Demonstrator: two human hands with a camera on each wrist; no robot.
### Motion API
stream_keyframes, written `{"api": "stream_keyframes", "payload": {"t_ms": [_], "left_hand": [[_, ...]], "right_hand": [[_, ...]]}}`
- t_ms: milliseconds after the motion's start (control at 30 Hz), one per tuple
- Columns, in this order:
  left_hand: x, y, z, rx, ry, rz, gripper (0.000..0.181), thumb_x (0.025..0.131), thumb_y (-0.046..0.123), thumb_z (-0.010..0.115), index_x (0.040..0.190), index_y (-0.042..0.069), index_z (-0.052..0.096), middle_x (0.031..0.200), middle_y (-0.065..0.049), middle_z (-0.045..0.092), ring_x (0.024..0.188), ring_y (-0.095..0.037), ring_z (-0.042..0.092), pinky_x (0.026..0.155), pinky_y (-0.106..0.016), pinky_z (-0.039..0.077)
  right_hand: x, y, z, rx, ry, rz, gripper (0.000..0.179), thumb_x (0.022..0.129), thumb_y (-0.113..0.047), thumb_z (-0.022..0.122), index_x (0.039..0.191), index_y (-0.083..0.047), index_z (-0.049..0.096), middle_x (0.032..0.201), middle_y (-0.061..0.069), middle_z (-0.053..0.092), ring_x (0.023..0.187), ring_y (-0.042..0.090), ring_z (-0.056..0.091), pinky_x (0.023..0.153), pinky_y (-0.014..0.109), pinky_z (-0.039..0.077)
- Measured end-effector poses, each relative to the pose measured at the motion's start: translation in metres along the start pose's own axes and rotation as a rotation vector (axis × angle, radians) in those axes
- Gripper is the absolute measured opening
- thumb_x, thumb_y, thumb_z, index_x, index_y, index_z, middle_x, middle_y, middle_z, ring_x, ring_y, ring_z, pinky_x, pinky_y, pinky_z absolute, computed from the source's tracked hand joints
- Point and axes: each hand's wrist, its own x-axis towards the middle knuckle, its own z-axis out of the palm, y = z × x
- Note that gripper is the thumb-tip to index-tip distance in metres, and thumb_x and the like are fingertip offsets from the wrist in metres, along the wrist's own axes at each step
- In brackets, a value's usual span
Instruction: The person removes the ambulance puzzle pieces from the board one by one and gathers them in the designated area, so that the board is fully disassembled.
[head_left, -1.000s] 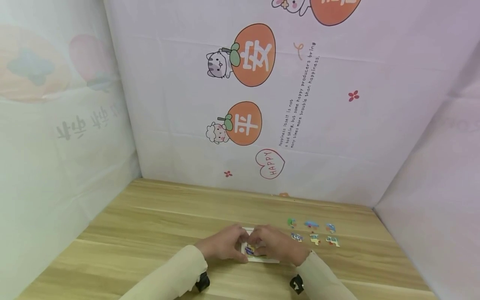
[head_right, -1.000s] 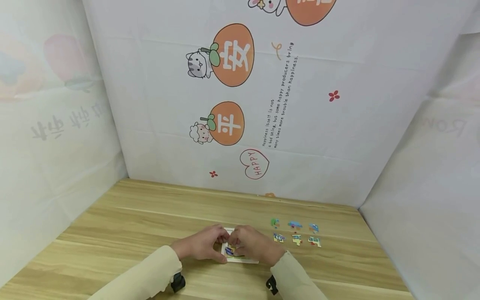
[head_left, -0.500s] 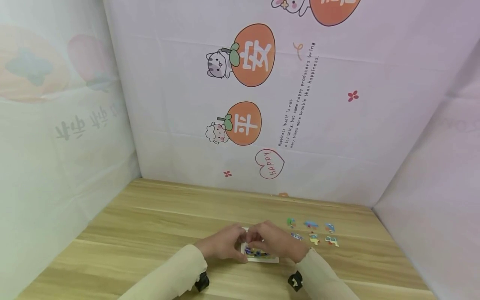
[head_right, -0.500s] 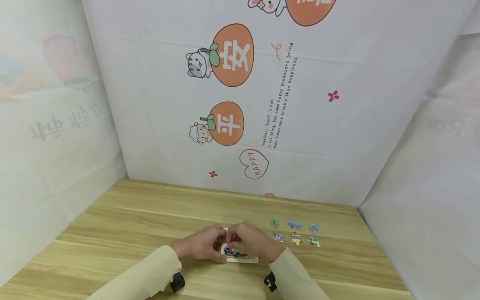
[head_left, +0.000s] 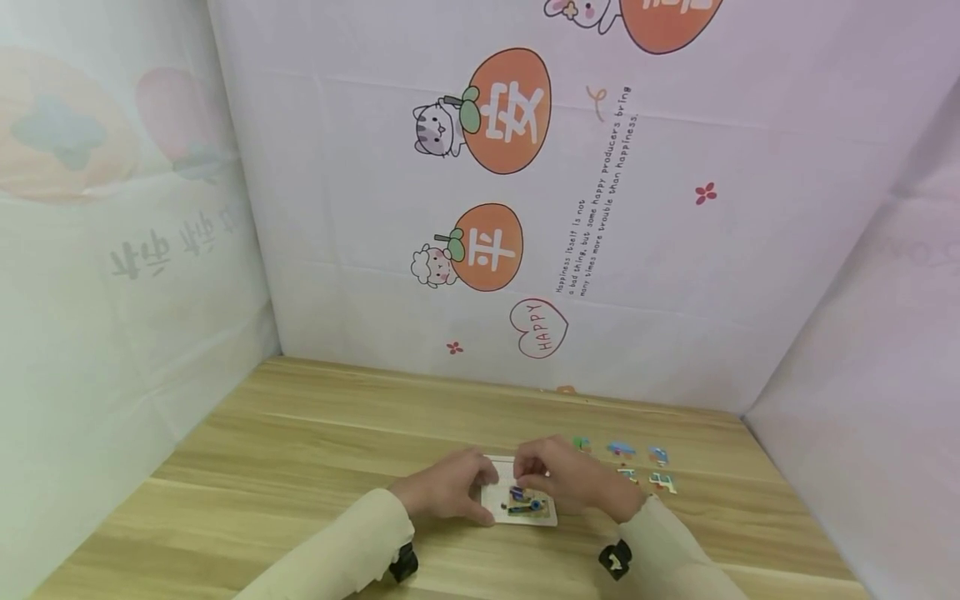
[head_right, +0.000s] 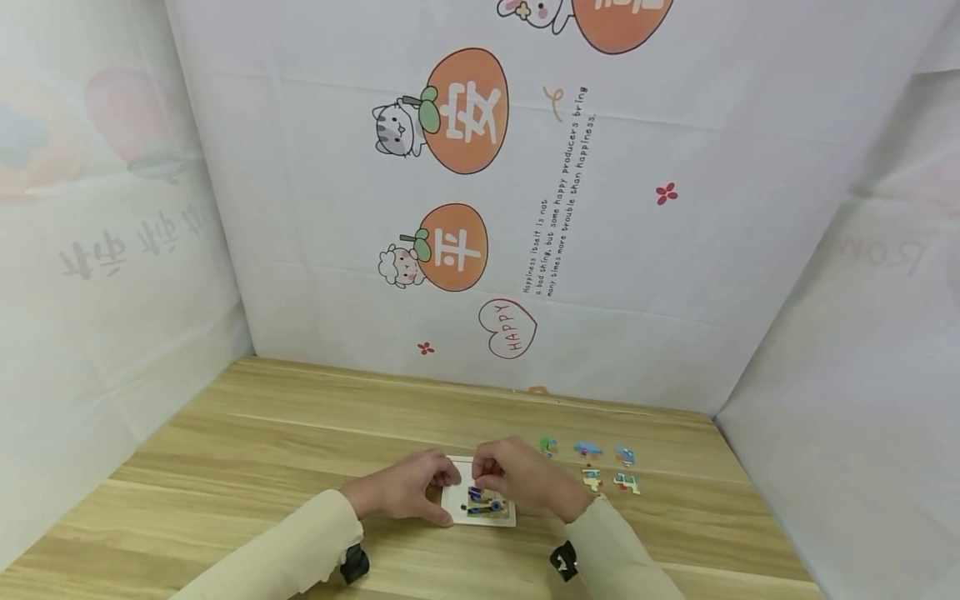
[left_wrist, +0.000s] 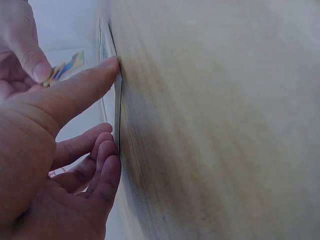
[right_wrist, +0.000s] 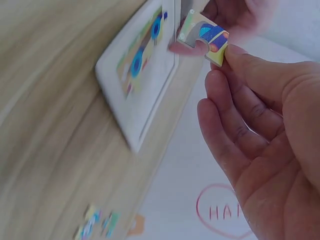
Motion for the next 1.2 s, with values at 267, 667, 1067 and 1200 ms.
{"api": "stream_keyframes", "payload": {"t_ms": [267, 667, 1067, 1200], "left_hand": [[-0.001, 0.001, 0.001, -0.042, -0.001, -0.013, 0.057, 0.084, 0.029, 0.091, 0.13, 0.005, 0.068, 0.122, -0.002, 0.065, 0.11, -0.011, 0.06, 0.1, -0.028, 0.053], [0.002, -0.005, 0.004, -0.026, -0.001, -0.009, 0.055, 0.083, 0.029, 0.092, 0.128, 0.007, 0.069, 0.119, 0.001, 0.065, 0.107, -0.008, 0.061, 0.097, -0.025, 0.054], [0.0, 0.0, 0.003, -0.003, -0.002, -0.012, 0.055, 0.084, 0.029, 0.091, 0.128, 0.007, 0.069, 0.119, 0.001, 0.065, 0.107, -0.008, 0.061, 0.097, -0.024, 0.054], [0.0, 0.001, 0.003, -0.001, -0.002, -0.013, 0.054, 0.084, 0.029, 0.091, 0.127, 0.007, 0.069, 0.118, 0.001, 0.065, 0.106, -0.007, 0.06, 0.097, -0.024, 0.054]], "right_hand": [[-0.036, 0.021, -0.022, -0.079, 0.068, -0.001, 0.009, 0.099, -0.003, 0.07, 0.093, -0.01, 0.071, 0.09, -0.003, 0.074, 0.083, 0.002, 0.069, 0.073, 0.02, 0.06], [-0.084, 0.047, -0.037, -0.073, 0.143, 0.133, 0.006, 0.099, -0.01, 0.072, 0.094, -0.014, 0.072, 0.09, -0.007, 0.072, 0.08, 0.004, 0.065, 0.071, 0.022, 0.057], [-0.093, 0.07, -0.024, -0.045, 0.123, 0.138, 0.01, 0.098, -0.007, 0.072, 0.091, -0.014, 0.071, 0.085, -0.004, 0.072, 0.074, -0.001, 0.06, 0.064, 0.02, 0.053], [-0.092, 0.075, -0.02, -0.053, 0.119, 0.143, 0.012, 0.098, -0.007, 0.072, 0.088, -0.014, 0.07, 0.083, -0.005, 0.071, 0.073, -0.002, 0.058, 0.065, 0.02, 0.052]]}}
